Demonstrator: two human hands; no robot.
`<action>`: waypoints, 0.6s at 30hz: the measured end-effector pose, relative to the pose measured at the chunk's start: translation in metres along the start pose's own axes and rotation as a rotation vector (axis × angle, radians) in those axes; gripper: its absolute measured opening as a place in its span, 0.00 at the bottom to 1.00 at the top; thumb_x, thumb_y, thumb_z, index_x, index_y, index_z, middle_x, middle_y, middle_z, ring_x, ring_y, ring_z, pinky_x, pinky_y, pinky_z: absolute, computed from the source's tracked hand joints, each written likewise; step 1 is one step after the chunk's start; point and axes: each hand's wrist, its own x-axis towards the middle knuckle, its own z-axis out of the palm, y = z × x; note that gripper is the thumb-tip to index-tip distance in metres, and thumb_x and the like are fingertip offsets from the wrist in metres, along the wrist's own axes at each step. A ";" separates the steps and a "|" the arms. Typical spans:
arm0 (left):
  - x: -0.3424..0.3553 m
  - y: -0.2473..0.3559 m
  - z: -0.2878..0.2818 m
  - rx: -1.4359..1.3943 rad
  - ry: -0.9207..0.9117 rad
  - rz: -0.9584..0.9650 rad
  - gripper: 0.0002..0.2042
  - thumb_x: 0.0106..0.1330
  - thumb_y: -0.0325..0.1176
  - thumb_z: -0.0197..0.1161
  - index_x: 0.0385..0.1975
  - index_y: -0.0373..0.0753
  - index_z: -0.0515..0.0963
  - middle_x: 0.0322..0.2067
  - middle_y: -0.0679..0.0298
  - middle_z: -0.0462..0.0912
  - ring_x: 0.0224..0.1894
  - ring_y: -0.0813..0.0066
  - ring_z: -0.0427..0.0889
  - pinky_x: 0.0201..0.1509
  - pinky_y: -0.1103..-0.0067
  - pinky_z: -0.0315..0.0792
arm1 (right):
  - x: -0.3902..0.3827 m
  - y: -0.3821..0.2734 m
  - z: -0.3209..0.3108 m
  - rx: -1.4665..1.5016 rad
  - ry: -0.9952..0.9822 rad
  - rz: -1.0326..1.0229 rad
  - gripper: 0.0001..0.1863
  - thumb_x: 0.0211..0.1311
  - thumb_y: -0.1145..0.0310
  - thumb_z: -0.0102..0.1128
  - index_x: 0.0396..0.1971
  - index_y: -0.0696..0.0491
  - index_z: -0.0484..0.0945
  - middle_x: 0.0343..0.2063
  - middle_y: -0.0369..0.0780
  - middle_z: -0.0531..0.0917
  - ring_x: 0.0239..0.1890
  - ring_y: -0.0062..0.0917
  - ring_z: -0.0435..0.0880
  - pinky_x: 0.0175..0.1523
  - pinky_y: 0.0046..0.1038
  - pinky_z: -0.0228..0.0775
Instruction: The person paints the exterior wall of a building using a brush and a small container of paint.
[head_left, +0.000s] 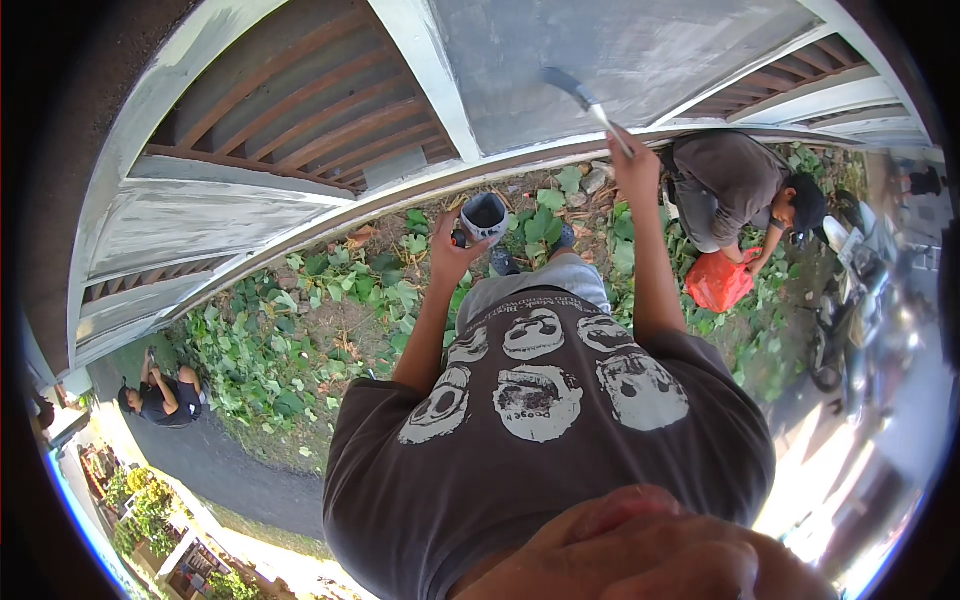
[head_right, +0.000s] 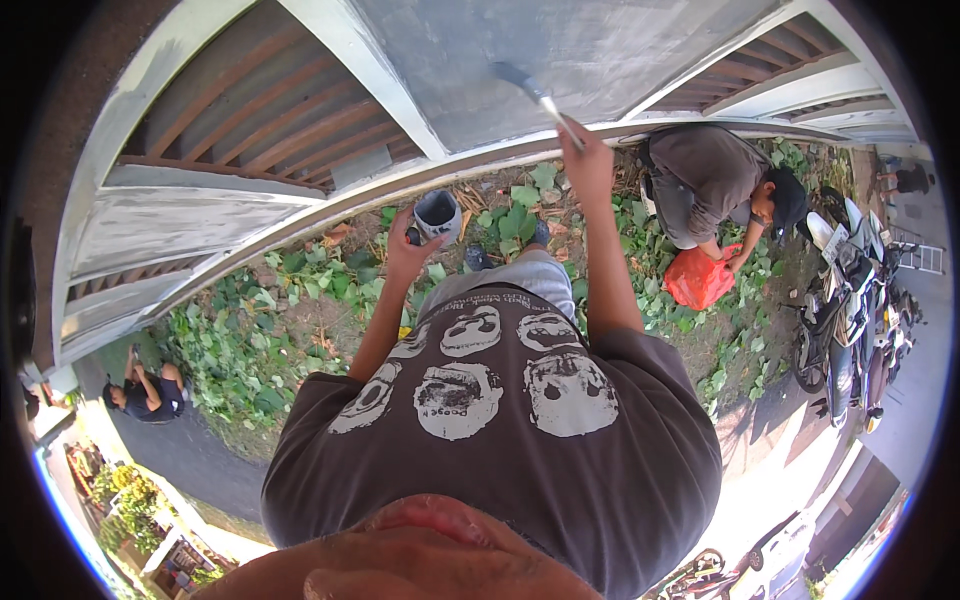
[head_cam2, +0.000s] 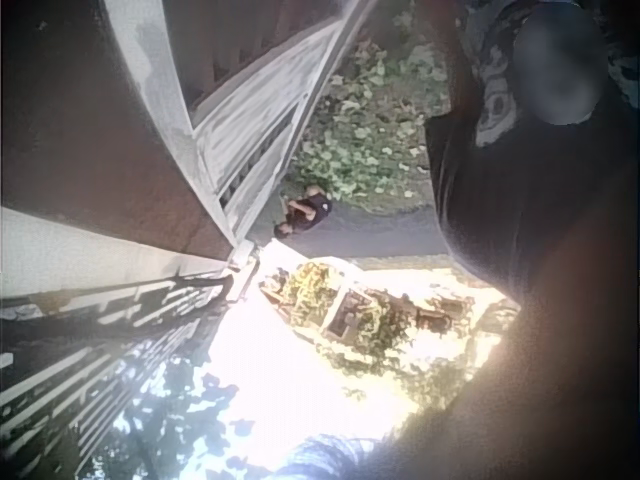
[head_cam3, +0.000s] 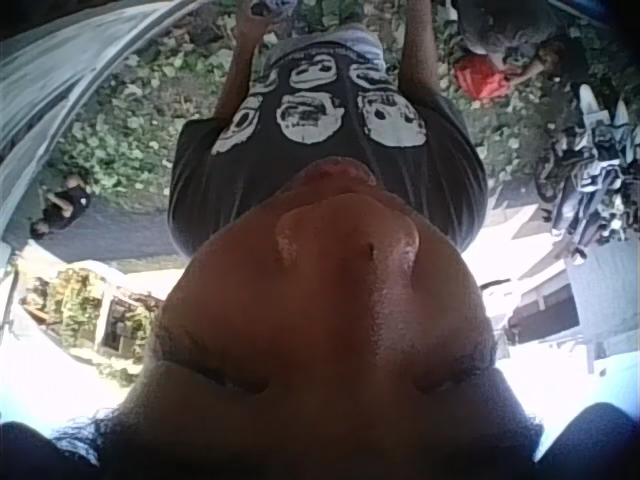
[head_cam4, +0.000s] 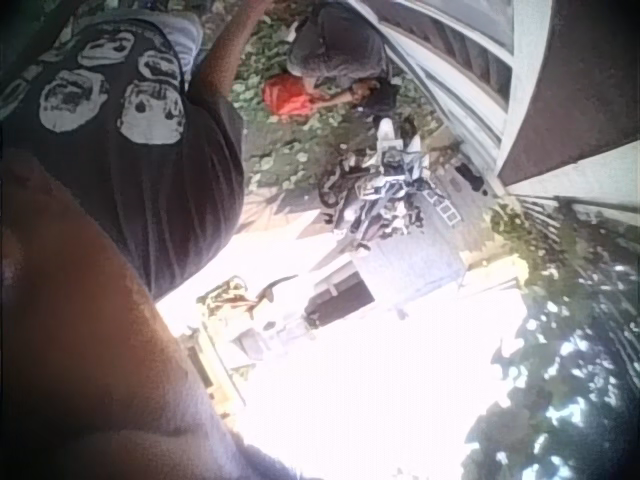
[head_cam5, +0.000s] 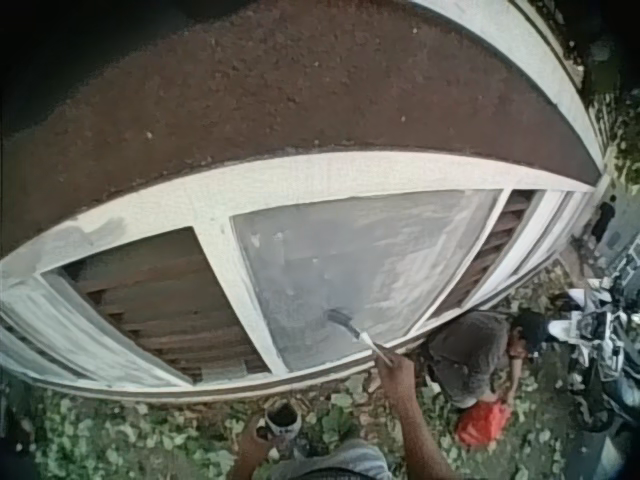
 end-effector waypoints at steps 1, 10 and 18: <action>0.000 -0.001 0.000 -0.001 0.000 0.003 0.40 0.49 0.39 0.85 0.64 0.34 0.75 0.55 0.54 0.80 0.58 0.59 0.81 0.58 0.69 0.76 | 0.020 0.027 -0.017 -0.035 0.168 -0.024 0.17 0.73 0.60 0.64 0.55 0.53 0.86 0.31 0.51 0.88 0.30 0.40 0.87 0.38 0.35 0.77; -0.006 -0.019 0.004 0.048 0.035 0.030 0.39 0.47 0.40 0.85 0.62 0.38 0.78 0.50 0.55 0.81 0.52 0.57 0.83 0.50 0.68 0.79 | -0.001 0.028 0.024 0.059 0.346 0.079 0.18 0.73 0.64 0.61 0.56 0.57 0.85 0.28 0.49 0.86 0.28 0.28 0.81 0.37 0.35 0.74; 0.006 -0.004 0.011 0.001 -0.001 0.023 0.39 0.46 0.40 0.85 0.62 0.38 0.78 0.50 0.55 0.80 0.51 0.58 0.83 0.50 0.69 0.78 | -0.027 0.015 0.028 0.142 -0.017 -0.053 0.18 0.72 0.63 0.67 0.55 0.59 0.85 0.32 0.42 0.89 0.32 0.17 0.80 0.38 0.27 0.74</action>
